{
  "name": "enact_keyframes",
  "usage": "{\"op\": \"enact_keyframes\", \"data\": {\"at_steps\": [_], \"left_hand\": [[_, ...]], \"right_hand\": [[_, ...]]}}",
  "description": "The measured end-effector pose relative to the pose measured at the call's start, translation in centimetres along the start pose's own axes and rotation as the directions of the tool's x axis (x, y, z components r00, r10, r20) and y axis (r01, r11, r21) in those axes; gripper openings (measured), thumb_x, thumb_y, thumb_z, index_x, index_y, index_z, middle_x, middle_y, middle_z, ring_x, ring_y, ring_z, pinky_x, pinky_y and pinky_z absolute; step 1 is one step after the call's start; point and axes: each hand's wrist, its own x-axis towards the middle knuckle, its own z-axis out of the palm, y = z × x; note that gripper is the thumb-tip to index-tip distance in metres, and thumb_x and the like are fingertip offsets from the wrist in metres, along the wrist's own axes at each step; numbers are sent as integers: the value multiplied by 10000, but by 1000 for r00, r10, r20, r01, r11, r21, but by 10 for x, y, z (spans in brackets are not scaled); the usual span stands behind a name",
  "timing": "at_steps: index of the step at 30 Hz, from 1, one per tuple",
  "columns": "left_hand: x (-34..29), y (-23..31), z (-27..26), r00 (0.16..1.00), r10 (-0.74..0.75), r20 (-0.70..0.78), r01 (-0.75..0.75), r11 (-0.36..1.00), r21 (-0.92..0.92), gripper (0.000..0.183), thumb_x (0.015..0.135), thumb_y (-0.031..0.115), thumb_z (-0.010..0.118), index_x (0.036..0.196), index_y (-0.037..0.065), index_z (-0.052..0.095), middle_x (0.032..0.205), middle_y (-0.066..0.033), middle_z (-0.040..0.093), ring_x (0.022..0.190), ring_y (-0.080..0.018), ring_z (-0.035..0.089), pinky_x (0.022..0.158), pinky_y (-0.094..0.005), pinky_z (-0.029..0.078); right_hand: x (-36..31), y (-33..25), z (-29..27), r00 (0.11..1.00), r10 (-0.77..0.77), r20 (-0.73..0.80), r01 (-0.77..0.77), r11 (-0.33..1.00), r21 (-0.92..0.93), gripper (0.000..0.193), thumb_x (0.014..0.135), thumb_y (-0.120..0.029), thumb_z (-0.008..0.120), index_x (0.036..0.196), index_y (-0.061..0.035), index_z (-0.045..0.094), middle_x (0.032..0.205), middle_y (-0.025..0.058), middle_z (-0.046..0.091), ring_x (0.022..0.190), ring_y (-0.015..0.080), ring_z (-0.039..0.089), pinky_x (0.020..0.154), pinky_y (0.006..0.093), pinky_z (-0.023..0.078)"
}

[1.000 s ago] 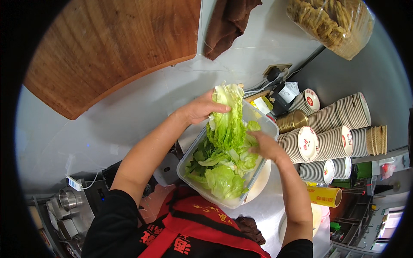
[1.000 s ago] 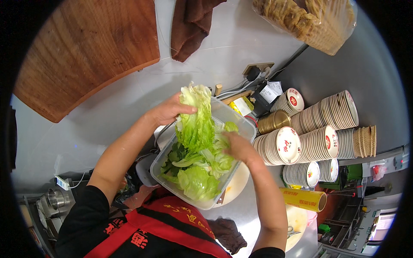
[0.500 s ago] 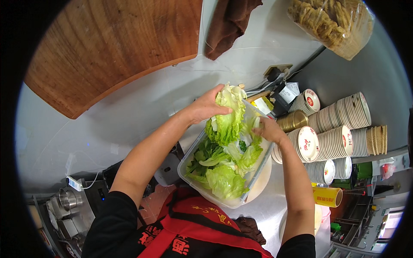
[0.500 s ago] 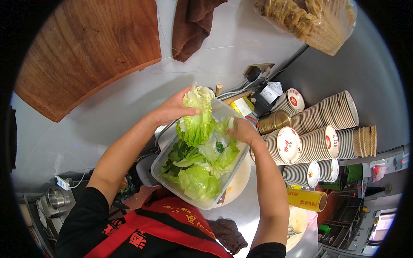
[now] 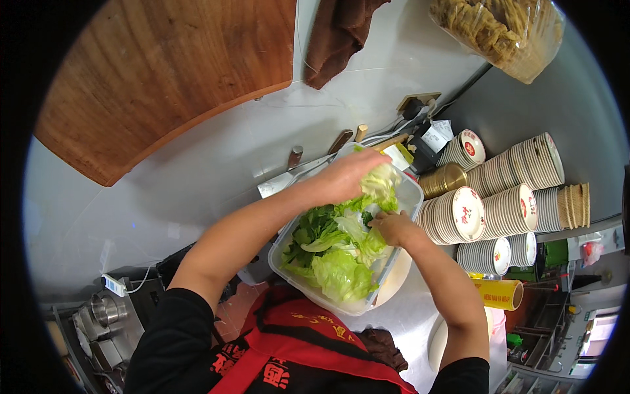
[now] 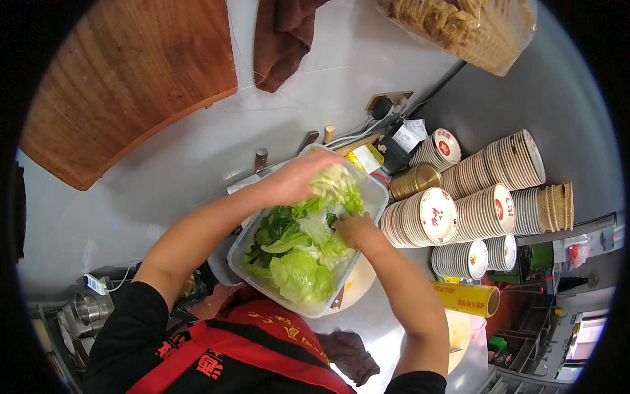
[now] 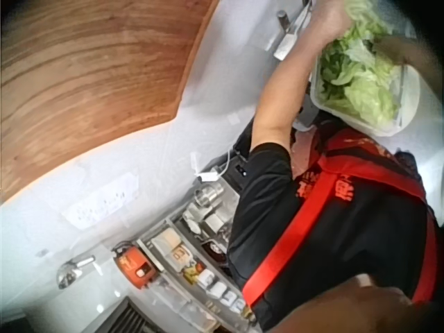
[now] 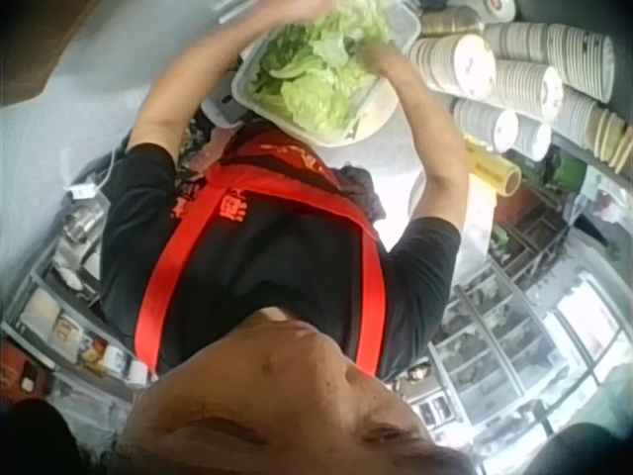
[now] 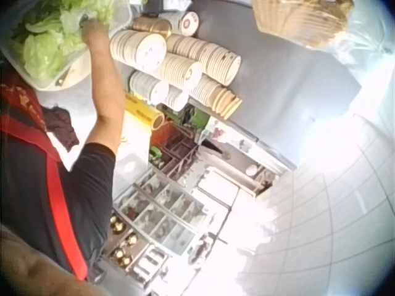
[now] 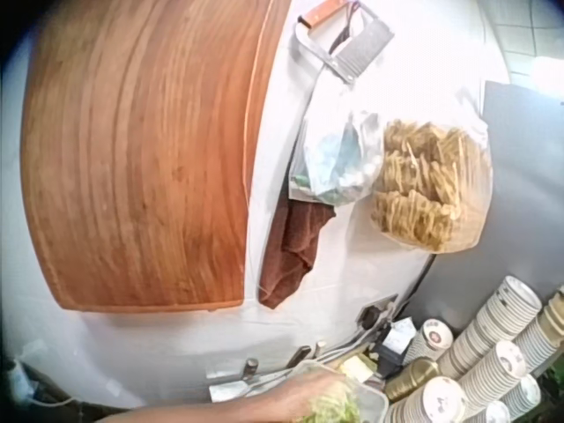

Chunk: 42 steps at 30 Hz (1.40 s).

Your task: The person washes a metal bowl and a dark cloth in a double sink, then wrings out the cloth. They wipe a stainless steel countertop with the cloth, briefly handle lettuce leaves in a plastic container, and finally sweep the tiled floor with a broom and dustpan.

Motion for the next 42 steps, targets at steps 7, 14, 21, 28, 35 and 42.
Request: {"op": "enact_keyframes", "data": {"at_steps": [7, 14, 21, 28, 35, 42], "left_hand": [[1, -3, 42, 986, -94, 137, 69, 982, 174, 658, 645, -138, 552, 1256, 87, 454, 1183, -130, 513, 1123, -333, 471, 923, -398, 411], [19, 14, 8, 990, -71, -118, 88, 985, 149, 635, 641, -110, 581, 1237, 73, 456, 1200, -152, 508, 1131, -339, 476, 935, -397, 407], [35, 30, -24, 959, -56, -278, 99, 985, 142, 655, 626, -154, 530, 1238, 62, 441, 1202, -148, 501, 1116, -337, 484, 945, -375, 406], [37, 15, -21, 962, -64, -265, 111, 980, 164, 661, 622, -143, 546, 1242, 56, 440, 1193, -152, 507, 1102, -340, 489, 936, -379, 409], [33, 2, 3, 985, 41, -170, 35, 907, 420, 629, 633, -114, 540, 1235, 53, 461, 1209, -138, 498, 1070, -332, 503, 906, -396, 425], [7, -29, 87, 967, -183, 180, -2, 694, 720, 538, 739, 44, 560, 1264, 93, 457, 1270, -88, 455, 1036, -294, 505, 788, -399, 465]], "right_hand": [[24, 10, -9, 940, -11, 342, -25, 995, 101, 450, 675, -125, 641, 1123, -149, 611, 982, 107, 664, 915, 303, 636, 766, 383, 497], [-20, 14, -62, 993, 110, 44, -115, 985, 132, 306, 694, -316, 658, 881, -76, 694, 914, 142, 669, 875, 303, 638, 743, 390, 506], [-44, 47, -97, 919, 356, -167, -255, 863, 437, 378, 779, -368, 612, 922, -22, 670, 861, 190, 657, 803, 326, 639, 749, 401, 487], [-15, 56, -54, 947, 282, -154, -80, 671, 738, 435, 837, -376, 599, 934, 47, 635, 812, 201, 642, 767, 287, 628, 745, 370, 469], [2, 37, -38, 954, 201, -223, -35, 813, 582, 400, 844, -350, 575, 972, 22, 644, 900, 213, 647, 867, 354, 615, 805, 415, 458], [-1, 9, -24, 929, 274, -248, -210, 943, 257, 247, 784, -223, 594, 815, 10, 670, 826, 224, 644, 839, 327, 636, 726, 407, 510]]}}
